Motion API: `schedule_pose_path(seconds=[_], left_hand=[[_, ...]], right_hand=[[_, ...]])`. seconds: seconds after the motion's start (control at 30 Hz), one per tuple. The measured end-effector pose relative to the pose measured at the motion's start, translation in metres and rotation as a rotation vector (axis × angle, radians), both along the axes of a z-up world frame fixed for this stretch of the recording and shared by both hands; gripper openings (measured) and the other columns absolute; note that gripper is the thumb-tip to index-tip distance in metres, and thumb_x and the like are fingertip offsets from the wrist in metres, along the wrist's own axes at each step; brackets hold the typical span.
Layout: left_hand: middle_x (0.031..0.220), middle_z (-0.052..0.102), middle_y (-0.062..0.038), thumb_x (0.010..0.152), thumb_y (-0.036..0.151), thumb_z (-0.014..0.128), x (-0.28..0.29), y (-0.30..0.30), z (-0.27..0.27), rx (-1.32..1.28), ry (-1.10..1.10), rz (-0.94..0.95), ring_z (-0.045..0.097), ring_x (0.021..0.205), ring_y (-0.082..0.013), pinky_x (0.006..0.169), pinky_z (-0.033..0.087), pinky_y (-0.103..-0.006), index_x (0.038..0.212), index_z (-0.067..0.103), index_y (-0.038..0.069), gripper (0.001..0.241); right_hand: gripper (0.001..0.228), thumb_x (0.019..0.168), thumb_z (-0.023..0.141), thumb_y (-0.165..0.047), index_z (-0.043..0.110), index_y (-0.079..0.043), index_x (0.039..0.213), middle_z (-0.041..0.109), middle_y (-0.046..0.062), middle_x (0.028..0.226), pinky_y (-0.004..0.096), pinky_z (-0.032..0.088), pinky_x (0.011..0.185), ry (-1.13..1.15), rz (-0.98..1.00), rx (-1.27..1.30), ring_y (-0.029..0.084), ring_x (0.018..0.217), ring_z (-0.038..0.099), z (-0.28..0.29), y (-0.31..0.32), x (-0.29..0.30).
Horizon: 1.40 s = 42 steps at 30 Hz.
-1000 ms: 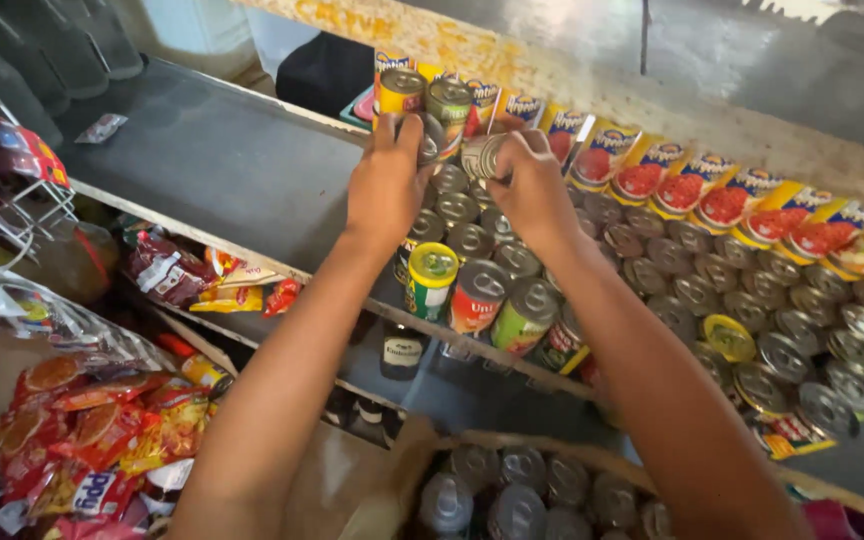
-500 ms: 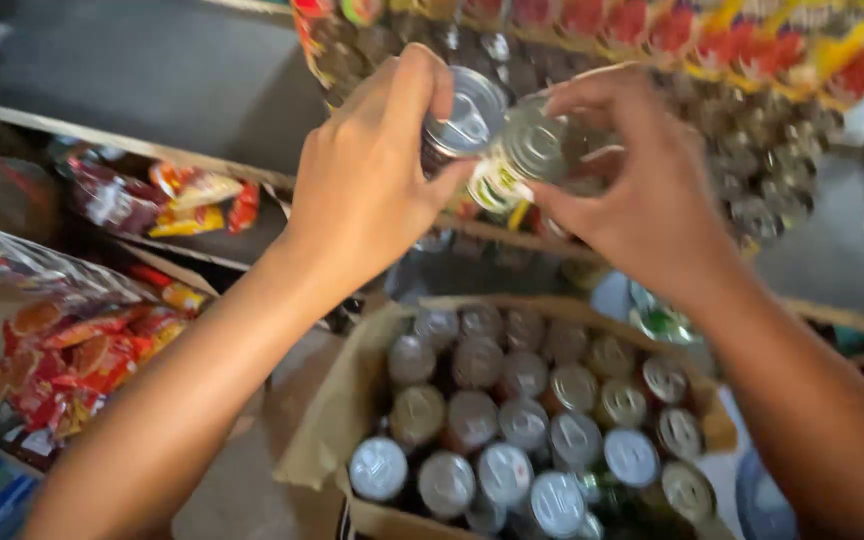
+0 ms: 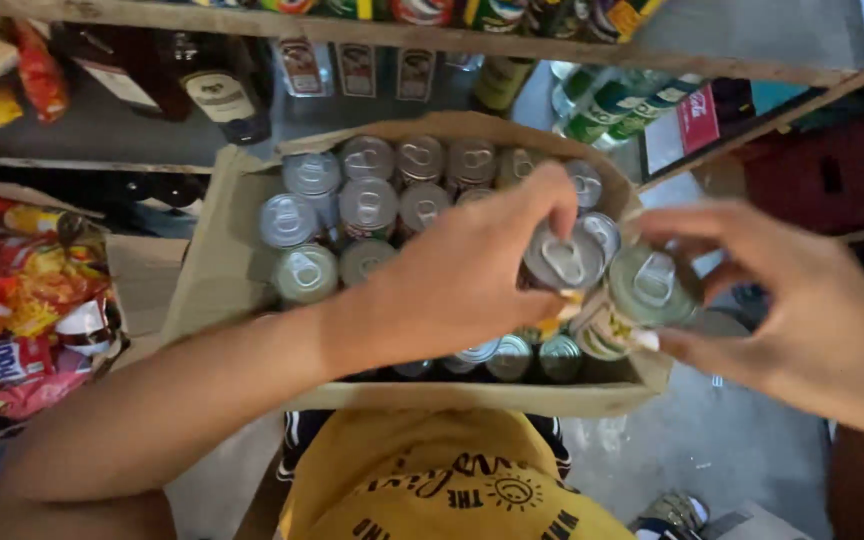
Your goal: Organizing canned food products on a store shelf and packing them into a cardboard box.
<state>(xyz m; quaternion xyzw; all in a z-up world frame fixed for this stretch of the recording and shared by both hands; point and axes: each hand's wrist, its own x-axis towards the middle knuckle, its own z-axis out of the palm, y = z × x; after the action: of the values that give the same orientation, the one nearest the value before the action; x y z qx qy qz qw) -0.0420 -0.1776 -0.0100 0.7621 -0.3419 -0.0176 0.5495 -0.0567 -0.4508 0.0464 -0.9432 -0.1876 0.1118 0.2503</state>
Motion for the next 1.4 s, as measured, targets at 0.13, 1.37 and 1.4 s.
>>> schedule_pose_path(seconds=[0.13, 1.37, 1.4], left_hand=[[0.115, 0.064, -0.013, 0.085, 0.018, 0.079, -0.007, -0.02, -0.029, 0.041, 0.126, -0.105, 0.066, 0.106, -0.0399, 0.081, 0.051, -0.0483, 0.122, 0.045, 0.009, 0.051], [0.127, 0.059, -0.02, 0.086, 0.01, 0.076, 0.256, 0.344, 0.033, 0.414, -0.648, 1.341, 0.059, 0.114, -0.0437, 0.094, 0.052, -0.0514, 0.141, 0.059, 0.014, 0.057], [0.128, 0.057, -0.02, 0.085, 0.014, 0.077, 0.267, 0.344, 0.034, 0.463, -0.61, 1.353, 0.059, 0.114, -0.0444, 0.092, 0.051, -0.0524, 0.143, 0.056, 0.016, 0.062]], right_hand=[[0.079, 0.062, 0.089, -0.011, 0.063, -0.015, 0.136, 0.068, 0.002, 0.122, 0.033, 0.059, 0.074, 0.215, -0.137, -0.021, 0.017, 0.094, 0.068, -0.022, -0.004, -0.018], [0.072, 0.085, 0.072, -0.002, 0.044, -0.01, 0.151, 0.053, 0.024, 0.144, 0.048, 0.042, 0.112, -0.692, 0.57, 0.337, 0.041, 0.137, 0.049, 0.008, 0.346, 0.346], [0.076, 0.085, 0.071, -0.002, 0.04, -0.011, 0.154, 0.051, 0.025, 0.144, 0.048, 0.041, 0.114, -0.66, 0.541, 0.37, 0.042, 0.138, 0.049, 0.007, 0.363, 0.36]])
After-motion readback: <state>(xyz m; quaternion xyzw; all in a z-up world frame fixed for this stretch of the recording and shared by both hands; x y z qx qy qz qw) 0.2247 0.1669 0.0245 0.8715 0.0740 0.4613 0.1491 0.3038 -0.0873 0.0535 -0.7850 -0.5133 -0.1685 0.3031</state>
